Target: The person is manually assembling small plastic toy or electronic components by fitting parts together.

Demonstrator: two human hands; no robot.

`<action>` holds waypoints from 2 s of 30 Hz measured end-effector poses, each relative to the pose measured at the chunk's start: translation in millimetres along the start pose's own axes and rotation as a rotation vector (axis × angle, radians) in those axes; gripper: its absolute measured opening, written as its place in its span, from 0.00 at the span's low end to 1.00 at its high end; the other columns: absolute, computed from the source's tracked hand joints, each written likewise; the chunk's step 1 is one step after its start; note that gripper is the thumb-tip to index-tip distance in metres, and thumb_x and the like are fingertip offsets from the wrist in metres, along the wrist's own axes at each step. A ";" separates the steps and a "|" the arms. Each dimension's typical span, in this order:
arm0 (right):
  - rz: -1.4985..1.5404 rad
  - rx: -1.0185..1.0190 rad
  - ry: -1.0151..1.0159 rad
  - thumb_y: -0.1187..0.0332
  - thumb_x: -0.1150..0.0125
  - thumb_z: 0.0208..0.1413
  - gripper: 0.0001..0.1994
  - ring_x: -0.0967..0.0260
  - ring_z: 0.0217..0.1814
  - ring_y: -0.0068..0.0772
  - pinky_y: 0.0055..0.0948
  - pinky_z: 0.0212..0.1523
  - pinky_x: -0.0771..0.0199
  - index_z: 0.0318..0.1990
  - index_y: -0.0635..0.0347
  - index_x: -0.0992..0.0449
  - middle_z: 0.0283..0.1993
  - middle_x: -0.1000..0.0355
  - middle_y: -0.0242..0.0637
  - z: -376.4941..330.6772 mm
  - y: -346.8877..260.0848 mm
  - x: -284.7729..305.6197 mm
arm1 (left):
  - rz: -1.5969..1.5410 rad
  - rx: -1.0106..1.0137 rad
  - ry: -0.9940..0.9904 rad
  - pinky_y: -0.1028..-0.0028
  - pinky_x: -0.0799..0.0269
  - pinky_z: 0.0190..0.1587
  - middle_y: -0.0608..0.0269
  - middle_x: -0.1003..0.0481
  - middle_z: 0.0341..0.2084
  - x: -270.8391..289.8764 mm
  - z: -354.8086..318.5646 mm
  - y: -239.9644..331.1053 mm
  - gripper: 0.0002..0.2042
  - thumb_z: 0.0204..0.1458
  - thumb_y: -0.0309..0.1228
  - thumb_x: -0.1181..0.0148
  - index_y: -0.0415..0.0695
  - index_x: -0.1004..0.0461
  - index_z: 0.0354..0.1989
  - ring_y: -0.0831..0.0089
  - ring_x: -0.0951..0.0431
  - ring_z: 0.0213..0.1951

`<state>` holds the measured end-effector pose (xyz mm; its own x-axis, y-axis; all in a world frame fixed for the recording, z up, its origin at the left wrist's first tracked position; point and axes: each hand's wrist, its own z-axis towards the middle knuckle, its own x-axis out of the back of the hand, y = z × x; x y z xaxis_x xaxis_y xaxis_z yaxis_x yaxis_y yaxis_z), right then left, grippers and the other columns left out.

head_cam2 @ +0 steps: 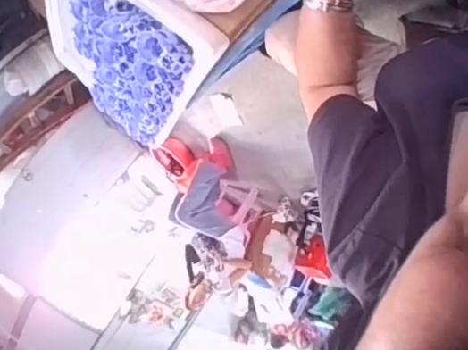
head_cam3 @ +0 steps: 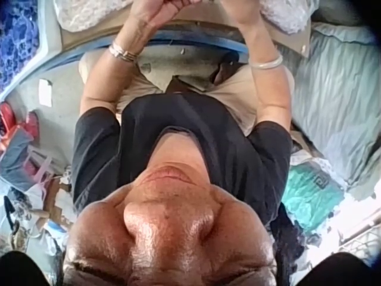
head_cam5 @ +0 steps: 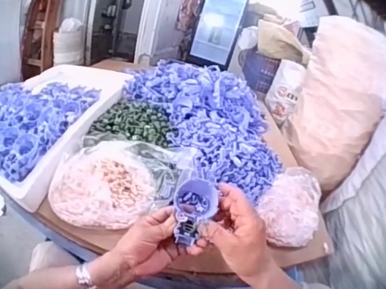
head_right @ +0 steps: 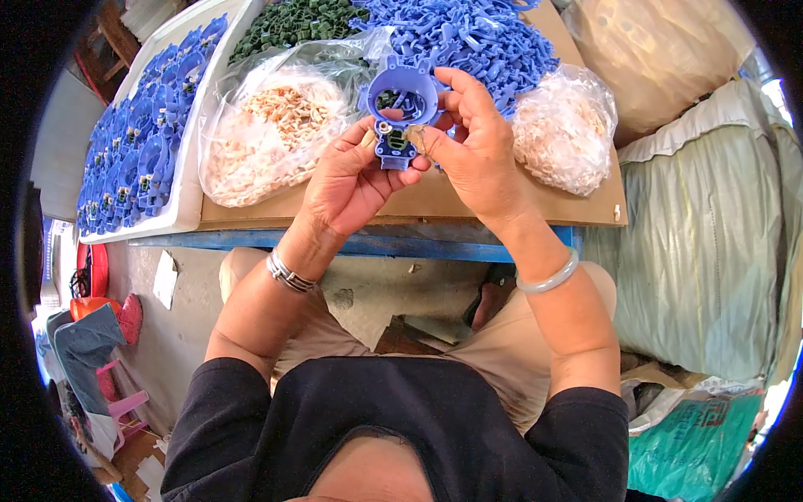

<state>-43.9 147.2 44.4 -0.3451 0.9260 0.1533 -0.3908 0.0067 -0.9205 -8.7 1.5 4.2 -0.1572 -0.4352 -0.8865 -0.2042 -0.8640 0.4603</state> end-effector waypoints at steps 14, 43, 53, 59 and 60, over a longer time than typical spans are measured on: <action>-0.018 -0.278 0.049 0.71 0.46 0.49 0.05 0.44 0.22 0.11 0.11 0.21 0.47 0.30 0.63 0.28 0.21 0.34 0.27 -2.3 -11.7 3.4 | 0.165 -0.275 -0.046 0.66 0.28 0.42 0.55 0.29 0.37 -0.7 0.1 -7.6 0.14 0.52 0.22 0.54 0.35 0.37 0.47 0.68 0.27 0.37; -0.407 0.231 -0.013 0.82 0.47 0.45 0.06 0.36 0.26 0.18 0.17 0.26 0.34 0.32 0.67 0.29 0.28 0.32 0.33 -6.5 -11.4 4.4 | 0.076 -0.177 -0.065 0.64 0.29 0.43 0.58 0.31 0.40 -2.1 -0.7 -7.2 0.17 0.53 0.23 0.56 0.40 0.40 0.52 0.69 0.29 0.40; -0.620 0.393 -0.013 0.82 0.46 0.43 0.05 0.36 0.23 0.26 0.20 0.23 0.36 0.29 0.66 0.28 0.23 0.33 0.36 -11.1 -17.6 -0.2 | 0.188 -0.148 -0.084 0.67 0.27 0.42 0.62 0.31 0.39 -4.1 -2.2 -12.6 0.17 0.53 0.22 0.57 0.40 0.41 0.53 0.75 0.29 0.39; -0.622 0.365 -0.028 0.82 0.47 0.43 0.05 0.36 0.22 0.23 0.19 0.23 0.35 0.29 0.66 0.28 0.23 0.34 0.35 -12.3 -16.0 -4.6 | 0.210 -0.143 -0.046 0.69 0.25 0.36 0.62 0.30 0.36 -5.7 -4.9 -12.6 0.17 0.53 0.25 0.55 0.41 0.40 0.52 0.74 0.28 0.37; -0.526 0.302 -0.017 0.83 0.47 0.43 0.05 0.36 0.23 0.21 0.19 0.23 0.35 0.30 0.66 0.28 0.24 0.33 0.34 -12.7 -16.5 -7.7 | 0.210 -0.144 -0.048 0.69 0.25 0.36 0.62 0.30 0.36 -5.7 -5.3 -10.9 0.17 0.53 0.25 0.55 0.41 0.40 0.52 0.74 0.28 0.37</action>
<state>-23.9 144.7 53.8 -0.0522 0.8213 0.5681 -0.7370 0.3522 -0.5769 -0.5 12.1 4.0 -0.2279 -0.5994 -0.7673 -0.0230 -0.7845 0.6197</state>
